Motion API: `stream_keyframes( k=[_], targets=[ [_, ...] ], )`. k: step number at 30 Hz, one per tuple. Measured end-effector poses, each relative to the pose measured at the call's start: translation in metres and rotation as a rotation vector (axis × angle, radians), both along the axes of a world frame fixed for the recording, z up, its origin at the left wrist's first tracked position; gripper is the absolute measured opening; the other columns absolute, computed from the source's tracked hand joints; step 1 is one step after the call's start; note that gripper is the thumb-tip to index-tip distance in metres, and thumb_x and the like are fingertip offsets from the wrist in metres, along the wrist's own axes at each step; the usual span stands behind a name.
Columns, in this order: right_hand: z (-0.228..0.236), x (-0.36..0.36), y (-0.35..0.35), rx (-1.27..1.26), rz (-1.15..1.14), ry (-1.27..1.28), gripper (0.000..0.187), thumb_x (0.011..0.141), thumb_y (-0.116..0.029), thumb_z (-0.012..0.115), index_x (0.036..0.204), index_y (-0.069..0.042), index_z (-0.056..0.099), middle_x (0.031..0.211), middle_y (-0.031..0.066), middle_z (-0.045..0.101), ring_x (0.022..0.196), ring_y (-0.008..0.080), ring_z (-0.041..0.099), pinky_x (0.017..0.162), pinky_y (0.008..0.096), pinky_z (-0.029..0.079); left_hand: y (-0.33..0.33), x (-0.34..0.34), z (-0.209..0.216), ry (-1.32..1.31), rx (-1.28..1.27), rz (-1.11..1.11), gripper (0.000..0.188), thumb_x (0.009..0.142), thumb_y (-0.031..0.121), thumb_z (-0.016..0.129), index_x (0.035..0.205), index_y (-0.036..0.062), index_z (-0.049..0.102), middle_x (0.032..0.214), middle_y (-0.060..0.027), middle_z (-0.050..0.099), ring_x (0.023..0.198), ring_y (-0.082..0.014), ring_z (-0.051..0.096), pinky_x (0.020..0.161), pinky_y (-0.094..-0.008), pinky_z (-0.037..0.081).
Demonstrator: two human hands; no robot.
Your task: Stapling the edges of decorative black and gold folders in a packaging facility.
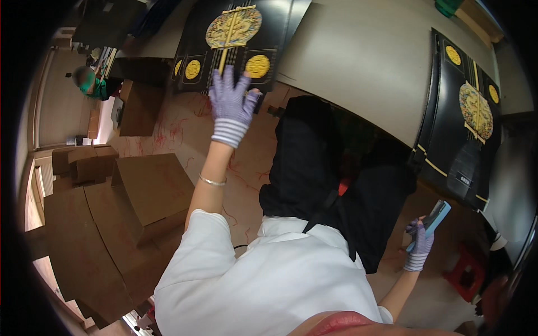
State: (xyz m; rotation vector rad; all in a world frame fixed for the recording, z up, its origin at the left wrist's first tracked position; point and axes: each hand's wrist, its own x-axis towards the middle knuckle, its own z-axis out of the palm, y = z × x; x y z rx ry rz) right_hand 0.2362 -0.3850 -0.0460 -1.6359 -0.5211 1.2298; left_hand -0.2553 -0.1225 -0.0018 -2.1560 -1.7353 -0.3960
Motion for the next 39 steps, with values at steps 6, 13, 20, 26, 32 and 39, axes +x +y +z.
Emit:
stream_keyframes(
  k=[6, 13, 20, 26, 32, 39],
  targets=[
    [-0.012, -0.005, -0.005, 0.02, 0.0, 0.04, 0.023, 0.084, -0.013, 0.061, 0.102, -0.003, 0.05, 0.082, 0.007, 0.054, 0.071, 0.0148, 0.054, 0.064, 0.0276, 0.047, -0.004, -0.037, 0.02, -0.345, 0.188, 0.183, 0.055, 0.073, 0.028, 0.072, 0.113, -0.0034, 0.053, 0.116, -0.0244, 0.051, 0.111, -0.0369, 0.047, 0.097, -0.0417, 0.037],
    [-0.02, -0.009, -0.011, 0.025, -0.072, 0.048, 0.023, 0.085, -0.013, 0.06, 0.102, -0.002, 0.049, 0.081, 0.0078, 0.056, 0.069, 0.0151, 0.056, 0.064, 0.028, 0.048, 0.005, -0.108, 0.007, -1.083, -0.382, 0.547, 0.034, 0.076, 0.028, 0.073, 0.09, 0.0019, 0.057, 0.057, 0.0016, 0.049, 0.039, -0.0042, 0.036, 0.033, -0.0221, 0.026],
    [-0.012, -0.011, -0.012, 0.038, -0.037, 0.033, 0.023, 0.085, -0.016, 0.059, 0.1, -0.002, 0.05, 0.077, 0.0081, 0.055, 0.07, 0.0166, 0.057, 0.065, 0.0287, 0.048, -0.027, 0.018, 0.033, -1.825, -0.65, 0.181, 0.01, 0.086, 0.013, 0.059, 0.087, 0.0068, 0.051, 0.06, -0.0006, 0.052, 0.04, -0.0074, 0.041, 0.035, -0.0183, 0.03],
    [-0.008, -0.014, -0.018, 0.018, -0.032, 0.007, 0.028, 0.083, -0.015, 0.06, 0.103, 0.001, 0.05, 0.08, 0.0083, 0.056, 0.074, 0.0165, 0.057, 0.068, 0.0289, 0.048, -0.062, 0.146, 0.02, -1.936, -0.891, -0.133, 0.011, 0.089, 0.014, 0.054, 0.092, 0.0039, 0.052, 0.069, -0.002, 0.054, 0.038, -0.0045, 0.036, 0.037, -0.0178, 0.029],
    [0.032, -0.041, -0.017, -0.033, 0.121, 0.049, 0.036, 0.078, -0.019, 0.069, 0.103, 0.0, 0.052, 0.083, 0.0044, 0.058, 0.075, 0.0119, 0.055, 0.07, 0.025, 0.047, -0.091, 0.261, 0.0, -1.712, -1.353, -0.187, 0.019, 0.09, 0.013, 0.052, 0.104, -0.0002, 0.052, 0.06, -0.0018, 0.054, 0.041, -0.0056, 0.043, 0.037, -0.0182, 0.033],
    [0.015, -0.062, -0.012, -0.156, 0.278, -0.095, 0.04, 0.077, -0.027, 0.07, 0.103, -0.003, 0.051, 0.087, 0.0072, 0.06, 0.08, 0.0134, 0.059, 0.074, 0.0264, 0.048, -0.117, 0.292, -0.03, -1.611, -1.479, -0.114, 0.016, 0.091, 0.009, 0.051, 0.103, -0.0013, 0.051, 0.07, -0.0065, 0.06, 0.051, -0.0093, 0.056, 0.041, -0.0193, 0.044]
  ],
)
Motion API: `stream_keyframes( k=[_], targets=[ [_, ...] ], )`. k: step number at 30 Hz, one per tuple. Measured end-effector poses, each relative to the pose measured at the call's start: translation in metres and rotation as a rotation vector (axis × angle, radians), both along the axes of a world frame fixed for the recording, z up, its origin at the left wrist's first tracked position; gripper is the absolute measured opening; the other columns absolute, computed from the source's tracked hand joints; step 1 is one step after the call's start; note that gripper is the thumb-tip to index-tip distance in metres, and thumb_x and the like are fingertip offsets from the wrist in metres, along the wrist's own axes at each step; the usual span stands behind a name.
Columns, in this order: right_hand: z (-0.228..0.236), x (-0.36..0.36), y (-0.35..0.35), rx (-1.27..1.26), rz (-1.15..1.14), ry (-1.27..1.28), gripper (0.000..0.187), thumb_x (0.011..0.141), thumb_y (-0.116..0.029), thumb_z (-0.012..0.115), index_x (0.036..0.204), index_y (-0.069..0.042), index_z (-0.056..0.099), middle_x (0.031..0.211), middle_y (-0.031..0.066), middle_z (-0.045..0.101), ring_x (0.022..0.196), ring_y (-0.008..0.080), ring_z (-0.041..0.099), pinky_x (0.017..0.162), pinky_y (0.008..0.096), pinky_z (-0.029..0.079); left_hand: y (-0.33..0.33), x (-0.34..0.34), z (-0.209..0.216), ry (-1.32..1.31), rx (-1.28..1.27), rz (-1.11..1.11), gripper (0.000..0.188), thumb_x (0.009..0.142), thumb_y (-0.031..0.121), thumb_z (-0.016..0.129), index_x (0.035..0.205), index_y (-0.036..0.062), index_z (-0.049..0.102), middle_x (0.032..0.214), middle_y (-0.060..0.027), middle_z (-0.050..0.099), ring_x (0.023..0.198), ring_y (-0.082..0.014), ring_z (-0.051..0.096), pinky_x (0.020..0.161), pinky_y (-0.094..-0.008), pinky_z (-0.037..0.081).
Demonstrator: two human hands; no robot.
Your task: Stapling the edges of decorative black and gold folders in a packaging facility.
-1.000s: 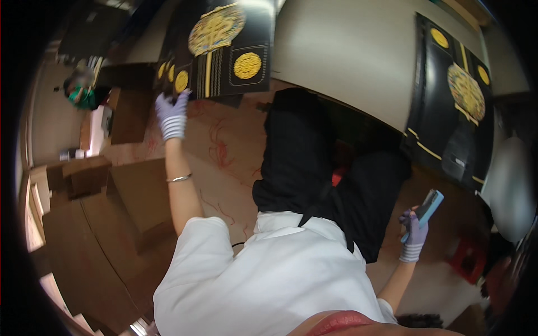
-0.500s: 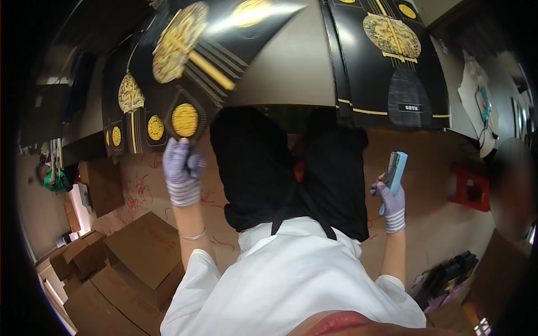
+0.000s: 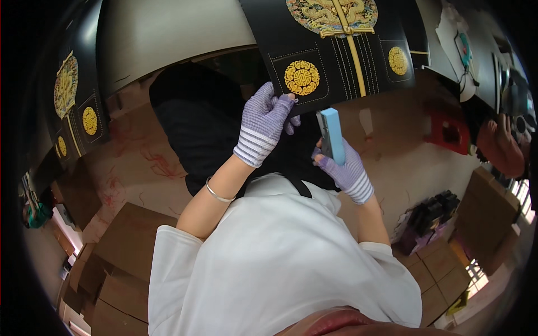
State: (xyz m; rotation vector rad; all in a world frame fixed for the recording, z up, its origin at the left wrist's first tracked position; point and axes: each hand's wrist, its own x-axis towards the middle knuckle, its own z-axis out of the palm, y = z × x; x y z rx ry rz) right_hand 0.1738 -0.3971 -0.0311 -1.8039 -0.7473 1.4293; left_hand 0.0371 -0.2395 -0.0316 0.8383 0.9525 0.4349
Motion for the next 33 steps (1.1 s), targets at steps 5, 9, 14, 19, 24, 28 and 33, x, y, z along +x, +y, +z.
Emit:
stream_keyframes(
  k=[5, 9, 14, 19, 24, 28, 33],
  targets=[
    [0.011, -0.011, 0.024, -0.024, -0.052, 0.011, 0.034, 0.079, -0.029, 0.069, 0.093, -0.002, 0.054, 0.073, 0.005, 0.059, 0.068, 0.0141, 0.059, 0.064, 0.028, 0.048, -0.016, 0.002, -0.009, -0.079, 0.043, 0.024, 0.018, 0.091, 0.01, 0.051, 0.106, -0.001, 0.05, 0.075, -0.0063, 0.061, 0.054, -0.0085, 0.057, 0.043, -0.0189, 0.044],
    [0.0, -0.016, 0.03, -0.079, -0.031, -0.191, 0.032, 0.078, -0.03, 0.07, 0.085, -0.002, 0.056, 0.059, 0.0026, 0.056, 0.057, 0.0144, 0.057, 0.055, 0.0305, 0.047, -0.014, 0.003, -0.008, -0.053, 0.074, 0.028, 0.018, 0.091, 0.01, 0.051, 0.105, -0.0002, 0.05, 0.074, -0.0049, 0.061, 0.054, -0.0071, 0.056, 0.042, -0.0184, 0.042],
    [0.017, 0.016, 0.029, -0.019, -0.008, -0.197, 0.039, 0.076, -0.034, 0.072, 0.092, -0.001, 0.057, 0.072, 0.0049, 0.06, 0.065, 0.014, 0.058, 0.062, 0.0283, 0.049, -0.002, -0.011, 0.005, 0.004, 0.076, 0.004, 0.016, 0.091, 0.012, 0.052, 0.103, 0.0017, 0.053, 0.07, -0.0019, 0.059, 0.051, -0.0058, 0.052, 0.041, -0.017, 0.039],
    [0.024, 0.062, 0.015, 0.016, -0.123, -0.145, 0.052, 0.072, -0.04, 0.075, 0.1, 0.001, 0.057, 0.086, 0.0064, 0.062, 0.077, 0.0138, 0.06, 0.072, 0.0268, 0.051, 0.019, -0.037, 0.013, 0.056, 0.076, -0.069, 0.029, 0.088, 0.011, 0.056, 0.115, 0.0007, 0.052, 0.074, -0.0014, 0.06, 0.05, -0.0055, 0.051, 0.042, -0.0166, 0.038],
    [0.027, 0.037, 0.025, 0.058, 0.107, -0.07, 0.045, 0.072, -0.03, 0.074, 0.102, -0.003, 0.056, 0.086, 0.0063, 0.063, 0.08, 0.0157, 0.061, 0.075, 0.0308, 0.05, 0.021, -0.034, 0.003, 0.071, 0.058, -0.019, 0.028, 0.088, 0.01, 0.057, 0.114, 0.0006, 0.053, 0.072, -0.0008, 0.059, 0.049, -0.0055, 0.051, 0.042, -0.0164, 0.038],
    [0.029, 0.049, 0.009, 0.071, 0.106, 0.027, 0.039, 0.071, -0.021, 0.073, 0.101, -0.004, 0.055, 0.083, 0.0042, 0.061, 0.077, 0.013, 0.058, 0.075, 0.0294, 0.048, 0.028, -0.036, -0.004, 0.093, 0.097, 0.01, 0.023, 0.088, 0.01, 0.057, 0.109, 0.0005, 0.055, 0.071, -0.0003, 0.059, 0.047, -0.0051, 0.049, 0.041, -0.017, 0.038],
    [0.034, 0.068, -0.004, 0.424, -0.14, 0.099, 0.049, 0.07, -0.028, 0.074, 0.102, 0.0, 0.051, 0.082, 0.0069, 0.056, 0.077, 0.0169, 0.058, 0.072, 0.0309, 0.048, 0.046, -0.046, -0.019, 0.046, 0.161, 0.064, 0.021, 0.087, 0.009, 0.057, 0.105, 0.0001, 0.055, 0.066, -0.0002, 0.057, 0.045, -0.0049, 0.047, 0.04, -0.0176, 0.037]
  ],
)
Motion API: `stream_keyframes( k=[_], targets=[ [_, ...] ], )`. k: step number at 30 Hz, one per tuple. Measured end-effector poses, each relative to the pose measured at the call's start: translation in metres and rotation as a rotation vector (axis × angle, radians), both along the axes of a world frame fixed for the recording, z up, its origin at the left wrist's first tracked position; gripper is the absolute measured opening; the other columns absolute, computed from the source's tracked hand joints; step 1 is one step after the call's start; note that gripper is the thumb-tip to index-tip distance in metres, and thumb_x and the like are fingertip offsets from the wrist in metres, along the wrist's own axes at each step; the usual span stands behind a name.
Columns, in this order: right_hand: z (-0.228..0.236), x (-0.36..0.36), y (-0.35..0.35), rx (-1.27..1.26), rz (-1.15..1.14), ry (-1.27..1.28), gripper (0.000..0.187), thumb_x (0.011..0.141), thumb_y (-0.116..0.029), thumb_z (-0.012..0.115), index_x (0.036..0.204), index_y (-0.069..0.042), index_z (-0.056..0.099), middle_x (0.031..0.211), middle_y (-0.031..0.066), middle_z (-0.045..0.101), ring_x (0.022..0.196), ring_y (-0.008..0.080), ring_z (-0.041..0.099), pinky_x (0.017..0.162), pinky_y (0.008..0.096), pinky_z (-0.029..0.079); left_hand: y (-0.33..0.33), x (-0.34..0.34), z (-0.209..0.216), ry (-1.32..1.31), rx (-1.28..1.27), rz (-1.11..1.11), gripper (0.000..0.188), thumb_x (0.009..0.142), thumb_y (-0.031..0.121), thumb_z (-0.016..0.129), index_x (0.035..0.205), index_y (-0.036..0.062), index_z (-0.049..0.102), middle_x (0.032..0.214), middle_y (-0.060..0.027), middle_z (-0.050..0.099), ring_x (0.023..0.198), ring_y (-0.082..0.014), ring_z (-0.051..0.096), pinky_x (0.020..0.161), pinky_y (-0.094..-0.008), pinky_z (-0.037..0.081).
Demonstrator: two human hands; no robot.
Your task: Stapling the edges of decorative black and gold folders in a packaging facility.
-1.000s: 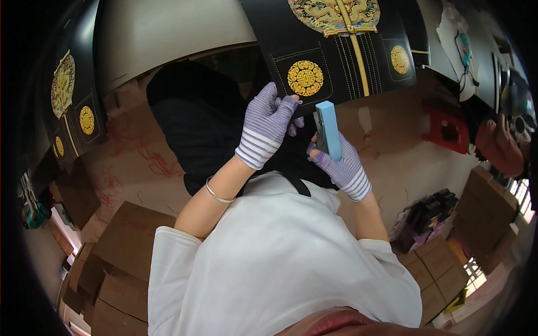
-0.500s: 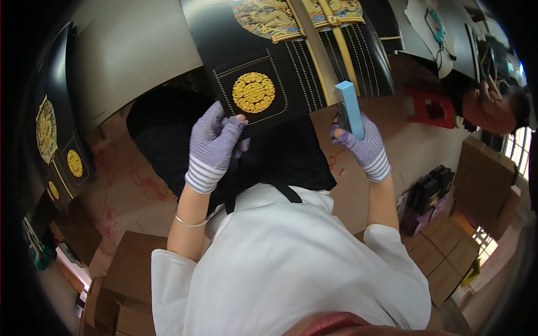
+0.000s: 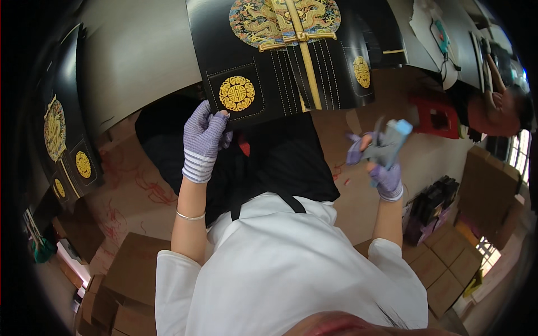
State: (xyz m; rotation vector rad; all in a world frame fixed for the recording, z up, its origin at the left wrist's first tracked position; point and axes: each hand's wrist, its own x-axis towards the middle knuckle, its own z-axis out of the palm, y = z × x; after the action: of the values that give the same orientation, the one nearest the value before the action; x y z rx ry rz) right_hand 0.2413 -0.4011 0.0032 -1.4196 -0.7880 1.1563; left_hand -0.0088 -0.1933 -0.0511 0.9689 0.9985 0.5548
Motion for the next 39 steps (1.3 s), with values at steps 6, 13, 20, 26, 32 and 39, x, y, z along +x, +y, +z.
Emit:
stream_keyframes(
  k=[6, 13, 20, 26, 32, 39],
  targets=[
    [0.005, -0.018, 0.049, 0.179, -0.228, 0.245, 0.039, 0.074, -0.033, 0.065, 0.094, -0.006, 0.045, 0.07, 0.0032, 0.045, 0.066, 0.0159, 0.047, 0.071, 0.0345, 0.038, 0.0, -0.001, -0.008, 0.022, 0.022, 0.008, 0.022, 0.086, 0.008, 0.058, 0.106, -0.0007, 0.056, 0.062, 0.0006, 0.055, 0.043, -0.0048, 0.046, 0.039, -0.0173, 0.036],
    [0.053, -0.001, 0.045, 0.583, -0.065, 0.449, 0.033, 0.074, -0.031, 0.065, 0.086, -0.012, 0.041, 0.065, -0.0013, 0.041, 0.061, 0.0132, 0.041, 0.085, 0.0393, 0.033, 0.002, -0.016, -0.01, 0.03, 0.024, 0.037, 0.022, 0.086, 0.008, 0.058, 0.106, -0.0001, 0.056, 0.062, 0.0013, 0.054, 0.044, -0.0039, 0.045, 0.04, -0.0164, 0.034],
    [0.017, 0.032, 0.011, 0.024, -0.346, 0.048, 0.042, 0.079, -0.024, 0.064, 0.109, 0.0, 0.046, 0.091, 0.0114, 0.053, 0.083, 0.0208, 0.052, 0.089, 0.0364, 0.039, -0.01, -0.013, -0.035, -0.373, -0.009, 0.148, 0.042, 0.087, 0.034, 0.057, 0.114, 0.0023, 0.052, 0.092, -0.0068, 0.06, 0.076, -0.0159, 0.058, 0.065, -0.029, 0.049],
    [-0.015, 0.007, 0.037, -0.301, -0.261, -0.152, 0.031, 0.08, -0.023, 0.068, 0.105, -0.008, 0.056, 0.089, -0.0004, 0.057, 0.077, 0.0069, 0.051, 0.067, 0.0205, 0.04, -0.054, 0.021, -0.037, -0.807, -0.288, 0.176, 0.065, 0.08, 0.048, 0.061, 0.123, 0.0018, 0.045, 0.116, -0.0134, 0.055, 0.112, -0.0319, 0.051, 0.094, -0.0461, 0.044],
    [-0.016, 0.004, 0.038, -0.31, -0.264, -0.212, 0.03, 0.081, -0.021, 0.067, 0.104, -0.006, 0.056, 0.085, 0.0016, 0.058, 0.069, 0.0083, 0.052, 0.062, 0.022, 0.042, -0.067, 0.091, -0.017, -0.397, -0.476, 0.004, 0.03, 0.089, 0.019, 0.057, 0.092, -0.0102, 0.055, 0.084, -0.0207, 0.062, 0.079, -0.0291, 0.065, 0.07, -0.0343, 0.055],
    [-0.048, 0.003, -0.006, -0.256, -0.296, 0.106, 0.031, 0.084, -0.018, 0.064, 0.104, 0.001, 0.05, 0.09, 0.0094, 0.061, 0.084, 0.0167, 0.061, 0.078, 0.0298, 0.05, -0.063, 0.098, -0.009, -0.453, -0.493, 0.067, 0.025, 0.092, 0.012, 0.05, 0.092, -0.0129, 0.052, 0.092, -0.0287, 0.061, 0.081, -0.0312, 0.065, 0.074, -0.0343, 0.056]
  ],
)
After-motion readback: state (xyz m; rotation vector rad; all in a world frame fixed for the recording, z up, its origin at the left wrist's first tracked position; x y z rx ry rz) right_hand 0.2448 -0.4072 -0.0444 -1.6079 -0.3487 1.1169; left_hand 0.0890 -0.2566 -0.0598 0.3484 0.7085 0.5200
